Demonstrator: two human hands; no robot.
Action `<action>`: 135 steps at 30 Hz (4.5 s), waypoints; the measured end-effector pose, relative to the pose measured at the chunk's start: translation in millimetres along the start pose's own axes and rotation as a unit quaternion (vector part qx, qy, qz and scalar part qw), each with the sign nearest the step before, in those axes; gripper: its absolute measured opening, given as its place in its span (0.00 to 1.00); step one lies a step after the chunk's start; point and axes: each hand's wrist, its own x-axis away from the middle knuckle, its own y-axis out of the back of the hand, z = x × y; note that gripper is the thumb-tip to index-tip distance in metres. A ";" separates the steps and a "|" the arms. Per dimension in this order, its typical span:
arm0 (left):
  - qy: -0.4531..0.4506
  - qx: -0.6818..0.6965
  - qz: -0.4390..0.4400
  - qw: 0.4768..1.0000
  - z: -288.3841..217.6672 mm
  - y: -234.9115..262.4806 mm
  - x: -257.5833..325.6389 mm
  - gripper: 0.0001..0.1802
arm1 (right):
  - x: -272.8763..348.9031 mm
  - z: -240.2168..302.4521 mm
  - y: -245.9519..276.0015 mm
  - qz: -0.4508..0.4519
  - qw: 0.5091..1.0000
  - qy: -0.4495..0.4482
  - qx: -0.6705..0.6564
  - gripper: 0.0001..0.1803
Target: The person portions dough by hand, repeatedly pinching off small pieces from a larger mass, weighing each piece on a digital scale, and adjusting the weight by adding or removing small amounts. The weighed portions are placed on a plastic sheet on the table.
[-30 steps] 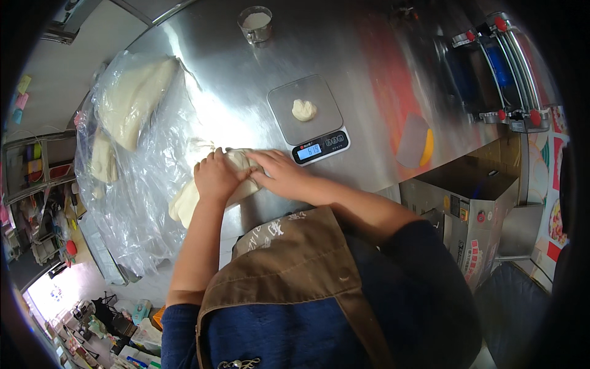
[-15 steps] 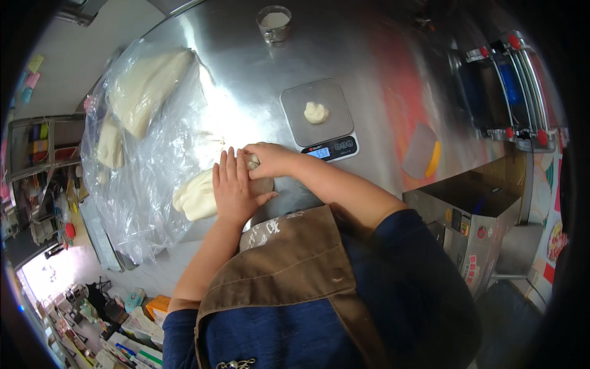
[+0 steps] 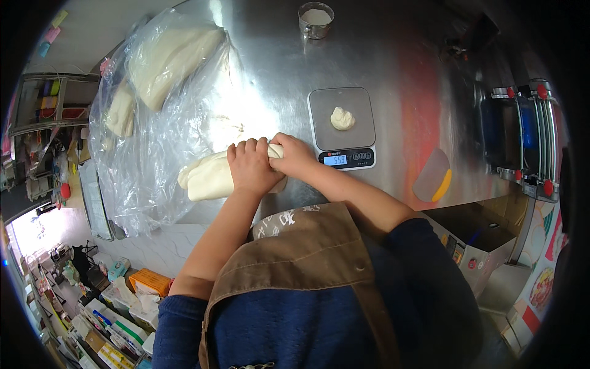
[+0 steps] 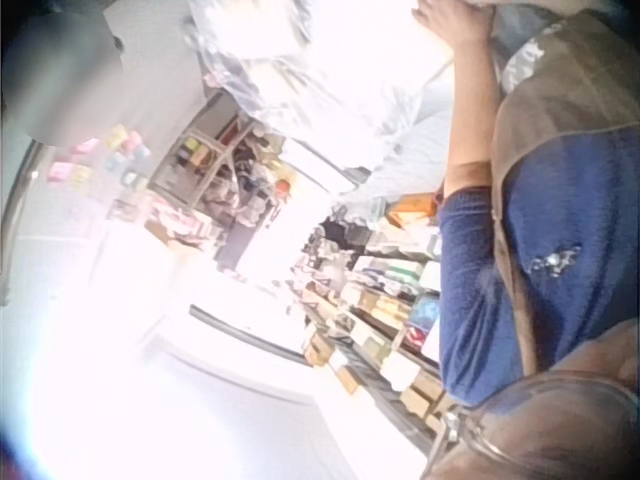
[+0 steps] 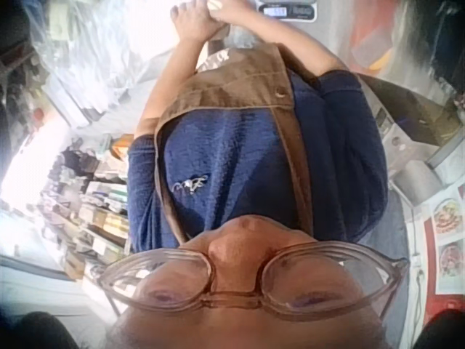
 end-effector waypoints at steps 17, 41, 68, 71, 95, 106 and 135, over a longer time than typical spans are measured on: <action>-0.073 -0.041 -0.052 0.995 -14.0 -1.7 3.8 0.28 | 22.8 -23.6 20.7 0.052 0.993 -0.033 -0.099 0.22; -0.041 -0.056 -0.019 0.997 -26.1 5.7 -9.8 0.27 | 22.0 -45.1 123.7 -0.249 0.939 0.143 0.187 0.15; -0.058 -0.054 -0.013 0.997 -23.9 6.1 -6.2 0.33 | 55.4 -48.9 132.2 -0.355 0.900 0.047 -0.249 0.20; -0.069 -0.031 -0.034 0.997 -19.3 4.0 -5.2 0.34 | 53.7 -34.5 126.4 -0.368 0.905 0.098 -0.192 0.18; -0.223 0.105 -0.149 0.958 11.7 -10.4 1.1 0.26 | 13.8 1.1 4.8 0.010 0.999 -0.021 -0.041 0.16; -0.193 -0.085 -0.067 0.975 4.5 -23.2 -1.0 0.15 | 29.5 4.5 14.4 -0.016 1.000 -0.010 0.000 0.11; -0.170 -0.006 -0.086 0.982 2.0 -6.0 -4.2 0.17 | 36.2 -41.7 124.8 -0.206 0.966 -0.010 -0.159 0.24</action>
